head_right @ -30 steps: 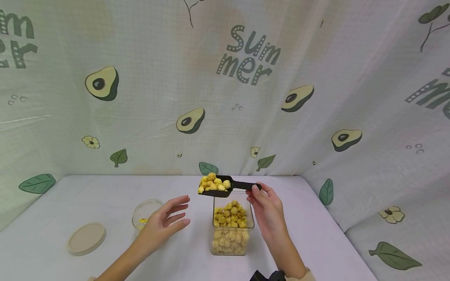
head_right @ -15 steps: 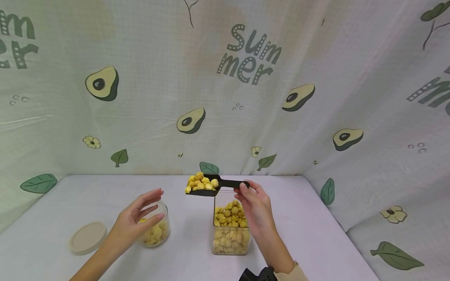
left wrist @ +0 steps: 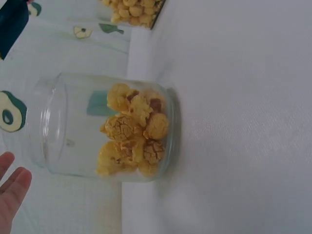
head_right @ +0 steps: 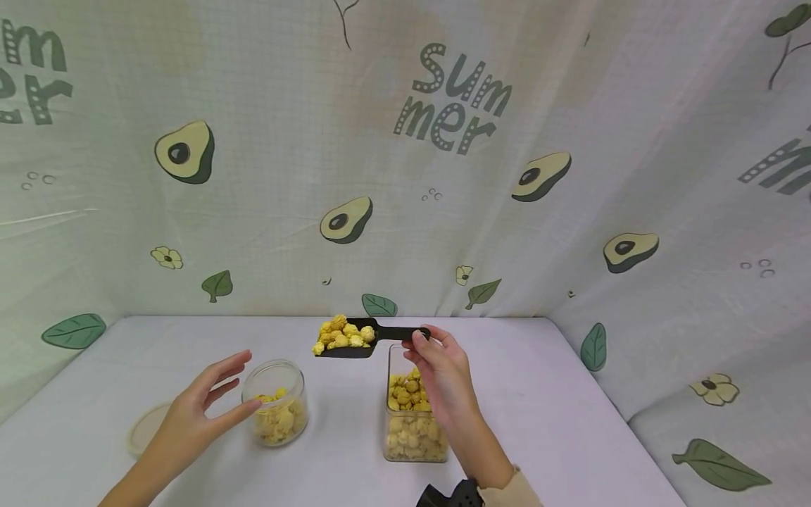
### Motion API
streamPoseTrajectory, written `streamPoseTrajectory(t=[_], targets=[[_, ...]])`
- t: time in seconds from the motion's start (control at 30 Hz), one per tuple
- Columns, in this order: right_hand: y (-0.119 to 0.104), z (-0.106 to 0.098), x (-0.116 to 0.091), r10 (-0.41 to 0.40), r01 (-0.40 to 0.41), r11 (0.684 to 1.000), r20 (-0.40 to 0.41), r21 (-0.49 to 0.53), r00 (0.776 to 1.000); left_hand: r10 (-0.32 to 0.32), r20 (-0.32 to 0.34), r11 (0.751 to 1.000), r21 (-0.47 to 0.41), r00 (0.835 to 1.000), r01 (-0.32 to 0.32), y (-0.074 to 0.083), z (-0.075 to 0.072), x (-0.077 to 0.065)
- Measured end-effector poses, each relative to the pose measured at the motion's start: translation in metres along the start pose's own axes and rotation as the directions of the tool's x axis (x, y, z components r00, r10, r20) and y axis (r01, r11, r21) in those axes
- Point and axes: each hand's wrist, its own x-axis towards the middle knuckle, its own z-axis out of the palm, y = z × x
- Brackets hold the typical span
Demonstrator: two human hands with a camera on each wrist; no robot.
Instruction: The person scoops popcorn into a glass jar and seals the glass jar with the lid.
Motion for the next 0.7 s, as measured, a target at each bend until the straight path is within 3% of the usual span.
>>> streamPoseTrajectory(t=[0.3, 0.7], targets=[[0.007, 0.008, 0.004, -0.007, 0.008, 1.000, 0.047, -0.017, 0.999, -0.142, 0.034, 0.990, -0.017, 0.989, 0.142, -0.013, -0.005, -0.005], [0.015, 0.019, 0.010, 0.025, -0.020, 0.998, 0.091, -0.056, 0.996, -0.279, 0.131, 0.949, -0.114, 0.951, 0.294, -0.031, 0.001, -0.007]])
